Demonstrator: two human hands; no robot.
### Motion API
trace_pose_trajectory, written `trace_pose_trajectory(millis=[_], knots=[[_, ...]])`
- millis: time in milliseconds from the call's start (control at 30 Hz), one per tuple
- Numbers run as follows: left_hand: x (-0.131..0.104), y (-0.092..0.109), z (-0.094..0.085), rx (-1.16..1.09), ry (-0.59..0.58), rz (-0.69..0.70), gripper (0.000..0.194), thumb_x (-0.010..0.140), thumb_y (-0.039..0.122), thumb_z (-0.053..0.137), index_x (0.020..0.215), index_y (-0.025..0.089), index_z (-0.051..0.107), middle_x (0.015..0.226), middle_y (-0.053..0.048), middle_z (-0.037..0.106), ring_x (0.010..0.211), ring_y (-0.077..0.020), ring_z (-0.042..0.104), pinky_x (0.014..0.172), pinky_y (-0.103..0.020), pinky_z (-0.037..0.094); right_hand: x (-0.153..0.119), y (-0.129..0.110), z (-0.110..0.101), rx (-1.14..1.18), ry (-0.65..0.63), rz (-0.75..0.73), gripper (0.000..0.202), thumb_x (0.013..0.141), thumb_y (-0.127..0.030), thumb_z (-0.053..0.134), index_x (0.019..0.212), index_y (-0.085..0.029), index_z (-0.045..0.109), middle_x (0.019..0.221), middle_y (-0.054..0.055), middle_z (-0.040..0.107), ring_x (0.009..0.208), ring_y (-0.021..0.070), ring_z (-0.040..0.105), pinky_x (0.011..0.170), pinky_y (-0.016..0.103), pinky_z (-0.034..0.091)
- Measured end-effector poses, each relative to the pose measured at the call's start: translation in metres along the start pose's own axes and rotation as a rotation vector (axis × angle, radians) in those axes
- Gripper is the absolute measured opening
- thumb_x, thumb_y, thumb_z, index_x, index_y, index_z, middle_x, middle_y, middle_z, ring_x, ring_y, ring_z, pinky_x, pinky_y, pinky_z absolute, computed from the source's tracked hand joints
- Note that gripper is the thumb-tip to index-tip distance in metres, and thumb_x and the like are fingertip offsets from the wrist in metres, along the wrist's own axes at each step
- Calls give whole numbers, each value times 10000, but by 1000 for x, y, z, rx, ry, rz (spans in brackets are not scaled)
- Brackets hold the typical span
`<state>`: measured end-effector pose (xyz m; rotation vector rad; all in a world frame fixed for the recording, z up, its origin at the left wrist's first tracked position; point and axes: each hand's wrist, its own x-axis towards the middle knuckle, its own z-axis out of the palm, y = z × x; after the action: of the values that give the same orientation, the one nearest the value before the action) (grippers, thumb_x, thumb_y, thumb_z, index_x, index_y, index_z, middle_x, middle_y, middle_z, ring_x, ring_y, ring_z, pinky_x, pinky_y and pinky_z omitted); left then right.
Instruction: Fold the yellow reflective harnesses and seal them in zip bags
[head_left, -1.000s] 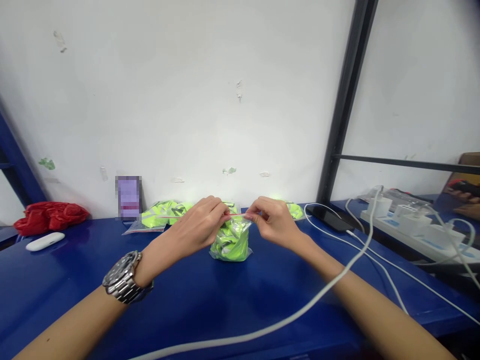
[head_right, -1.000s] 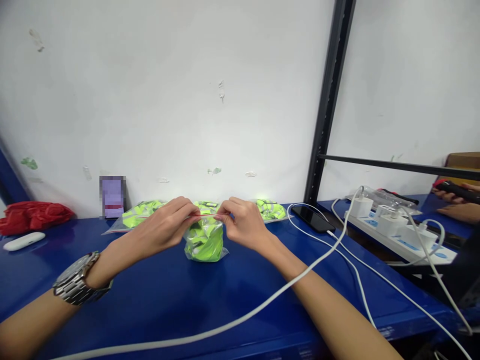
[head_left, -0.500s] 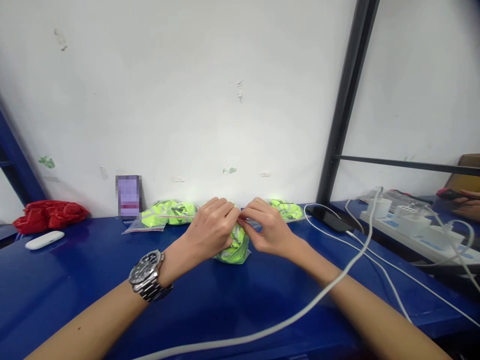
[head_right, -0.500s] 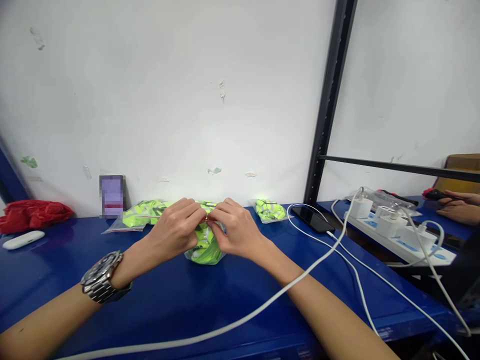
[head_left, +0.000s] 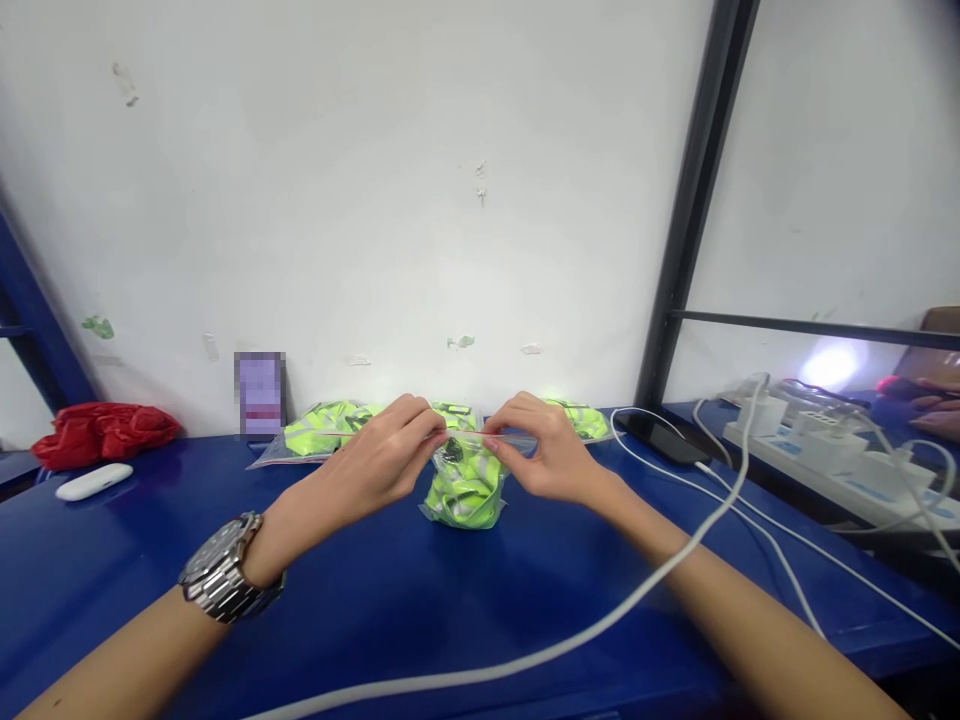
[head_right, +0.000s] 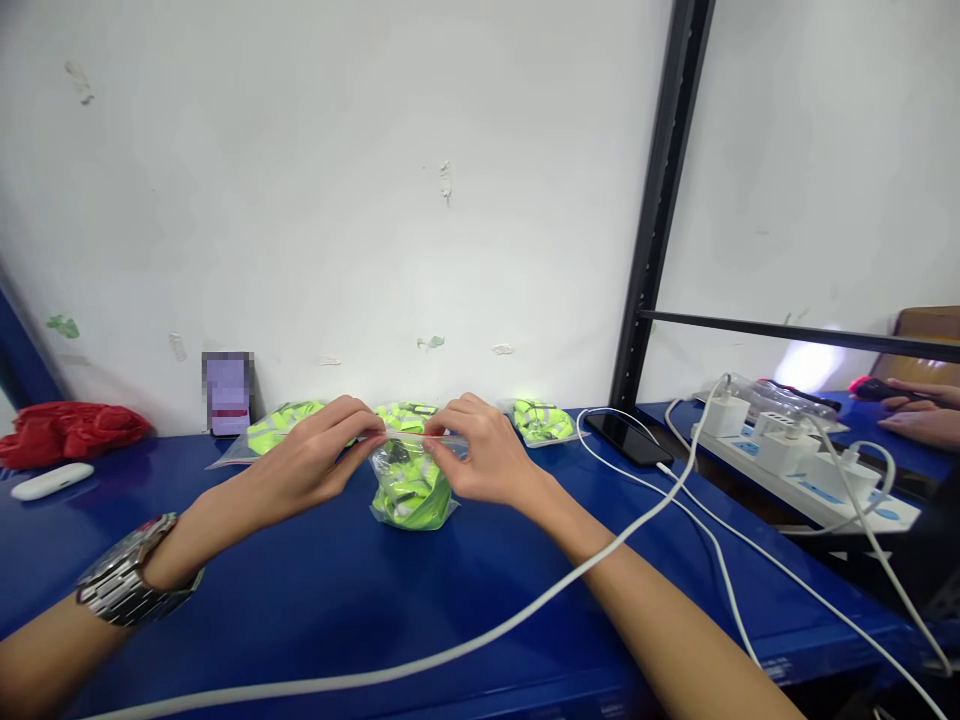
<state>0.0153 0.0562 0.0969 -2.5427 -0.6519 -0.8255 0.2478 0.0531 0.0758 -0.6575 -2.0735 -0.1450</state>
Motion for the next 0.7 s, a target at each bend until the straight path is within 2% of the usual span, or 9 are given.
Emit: trace_pose_trajectory(millis=[200, 367, 533, 700], knots=[[7, 11, -5, -82, -21, 60, 145, 965, 144, 397, 924, 136, 535, 834, -51, 527, 786, -155, 474, 682, -290, 423, 3, -6, 3, -13, -6, -58, 59, 848, -177, 587, 840, -175, 645, 775, 43, 652, 743, 171, 543, 678, 305, 431], [6, 12, -8, -118, -65, 71, 153, 967, 143, 391, 955, 139, 543, 825, -41, 520, 767, -148, 470, 665, -285, 407, 3, -3, 4, -37, -21, -121, 86, 873, -180, 564, 845, -174, 645, 763, 41, 659, 734, 168, 545, 673, 301, 422], [3, 9, -6, -166, -90, 10, 142, 972, 178, 405, 972, 152, 545, 861, -42, 543, 788, -144, 504, 694, -286, 424, 4, 0, 4, -100, -56, -146, 96, 875, -175, 562, 833, -173, 648, 743, 34, 664, 728, 168, 551, 685, 310, 409], [-2, 1, -4, -235, 7, -109, 82, 936, 241, 515, 927, 166, 546, 832, -13, 571, 735, -115, 534, 661, -251, 440, 2, 4, 2, -30, 20, -68, 83, 842, -152, 587, 796, -169, 654, 722, 37, 659, 694, 160, 561, 652, 297, 418]])
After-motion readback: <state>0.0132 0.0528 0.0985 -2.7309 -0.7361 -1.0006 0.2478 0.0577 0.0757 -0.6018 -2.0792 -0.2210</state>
